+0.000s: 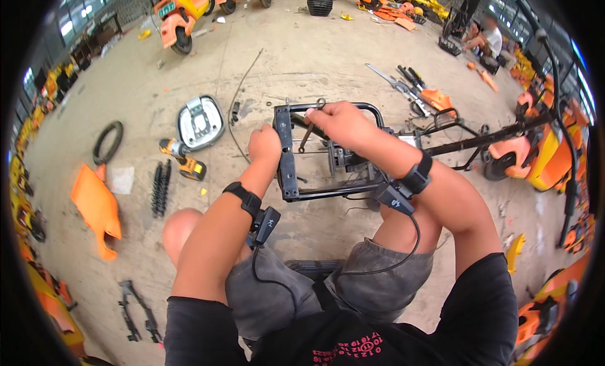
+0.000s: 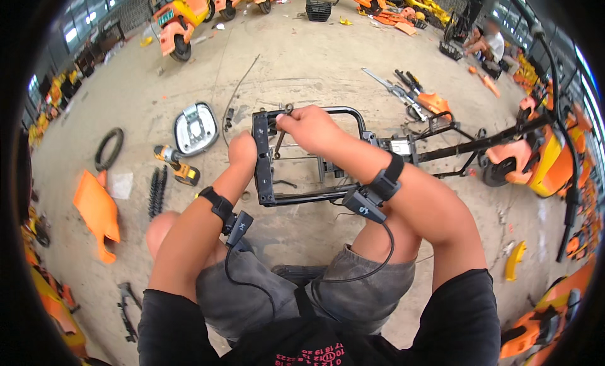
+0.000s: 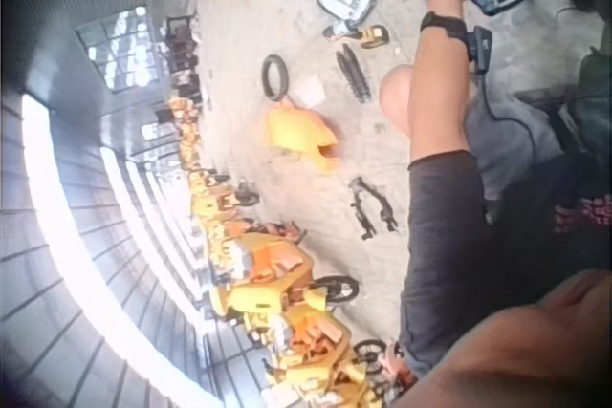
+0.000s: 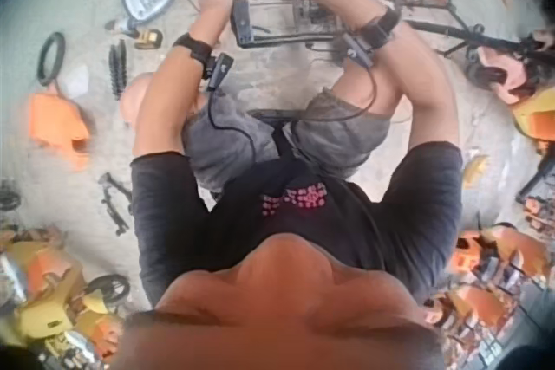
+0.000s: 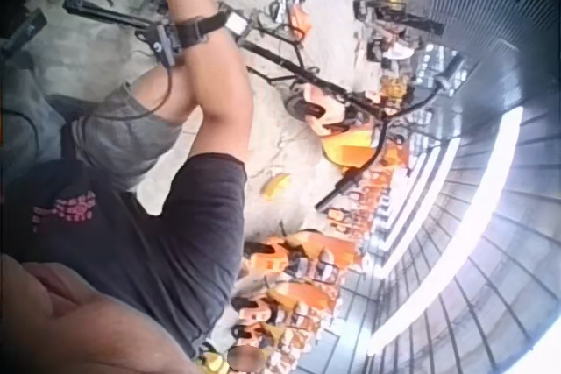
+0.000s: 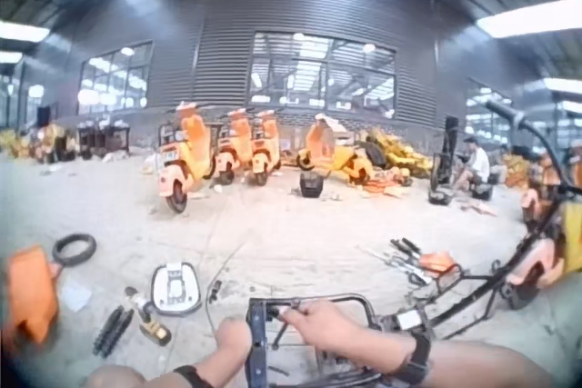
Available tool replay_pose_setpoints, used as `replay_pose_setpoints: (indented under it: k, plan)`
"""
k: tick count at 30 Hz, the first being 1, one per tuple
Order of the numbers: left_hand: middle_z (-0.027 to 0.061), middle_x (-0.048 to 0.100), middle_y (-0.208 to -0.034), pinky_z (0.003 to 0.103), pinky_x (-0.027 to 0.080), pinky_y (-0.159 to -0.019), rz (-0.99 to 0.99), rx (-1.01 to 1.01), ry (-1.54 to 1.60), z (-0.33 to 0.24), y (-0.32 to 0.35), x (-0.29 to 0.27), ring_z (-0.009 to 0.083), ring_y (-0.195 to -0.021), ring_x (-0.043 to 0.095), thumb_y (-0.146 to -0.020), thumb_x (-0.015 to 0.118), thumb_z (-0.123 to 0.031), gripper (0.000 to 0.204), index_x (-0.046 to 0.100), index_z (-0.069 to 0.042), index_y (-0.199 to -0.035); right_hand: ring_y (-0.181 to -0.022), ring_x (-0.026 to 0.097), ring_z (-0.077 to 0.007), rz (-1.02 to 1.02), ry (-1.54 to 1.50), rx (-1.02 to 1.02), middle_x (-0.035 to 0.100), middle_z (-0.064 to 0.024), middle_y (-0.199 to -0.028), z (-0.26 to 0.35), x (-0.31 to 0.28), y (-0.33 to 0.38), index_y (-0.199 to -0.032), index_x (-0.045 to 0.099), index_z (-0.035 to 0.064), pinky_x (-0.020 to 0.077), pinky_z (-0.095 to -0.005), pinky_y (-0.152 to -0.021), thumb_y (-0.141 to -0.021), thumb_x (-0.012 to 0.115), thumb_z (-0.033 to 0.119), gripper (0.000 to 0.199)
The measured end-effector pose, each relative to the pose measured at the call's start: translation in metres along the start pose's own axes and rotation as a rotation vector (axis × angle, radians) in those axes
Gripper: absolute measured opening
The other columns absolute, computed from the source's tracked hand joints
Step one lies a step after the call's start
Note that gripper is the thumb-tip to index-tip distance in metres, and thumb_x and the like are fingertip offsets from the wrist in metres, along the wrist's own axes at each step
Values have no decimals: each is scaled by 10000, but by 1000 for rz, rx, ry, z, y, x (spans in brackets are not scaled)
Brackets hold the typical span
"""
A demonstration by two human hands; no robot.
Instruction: The person assembles a scooter frame by hand, inserting and tightening small fasteners into the frame's mounting points. The person repeatedly adjusts the frame and uses fingers to secure components while other scooters and parts are visible in the background.
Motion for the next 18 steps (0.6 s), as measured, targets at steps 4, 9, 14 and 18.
replay_pose_setpoints:
  k: [4,9,14,18]
  plan:
    - [322,617,-1119,457,433,-931,-26,107,-108,-10,-7,-12,461,-1103,568,-863,458,-292,469,629,94,-1069,-680,632,-343,-12,94,-173,639,-208,-692,-2,-8,5,-809,696,-19,500,-425,-676,-899,595,365,407]
    - [150,570,-676,418,417,-529,253,24,-26,-72,-9,-29,271,-568,523,-841,521,-201,301,620,69,-930,-716,651,-355,20,91,-284,645,-196,-685,6,-10,18,-776,681,-16,509,-445,-694,-875,619,335,370]
    - [-21,355,-605,297,302,-456,325,222,57,-179,20,-29,108,-481,329,-896,524,-194,263,597,5,-1051,-570,648,-292,43,-129,-237,640,-192,-660,3,-22,35,-762,642,-42,515,-394,-587,-881,614,262,327]
    - [-7,375,-590,293,327,-453,445,226,191,-186,10,-20,118,-466,350,-892,536,-183,223,598,-3,-1007,-517,650,-172,187,-365,-127,639,-107,-608,-11,-14,37,-691,575,-35,510,-323,-499,-891,619,203,314]
Point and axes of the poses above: each hand's wrist, its own y-axis away from the middle knuckle, its own x-axis out of the palm, z = x × y, the point moved 8 cm from there along -y, towards the middle knuckle
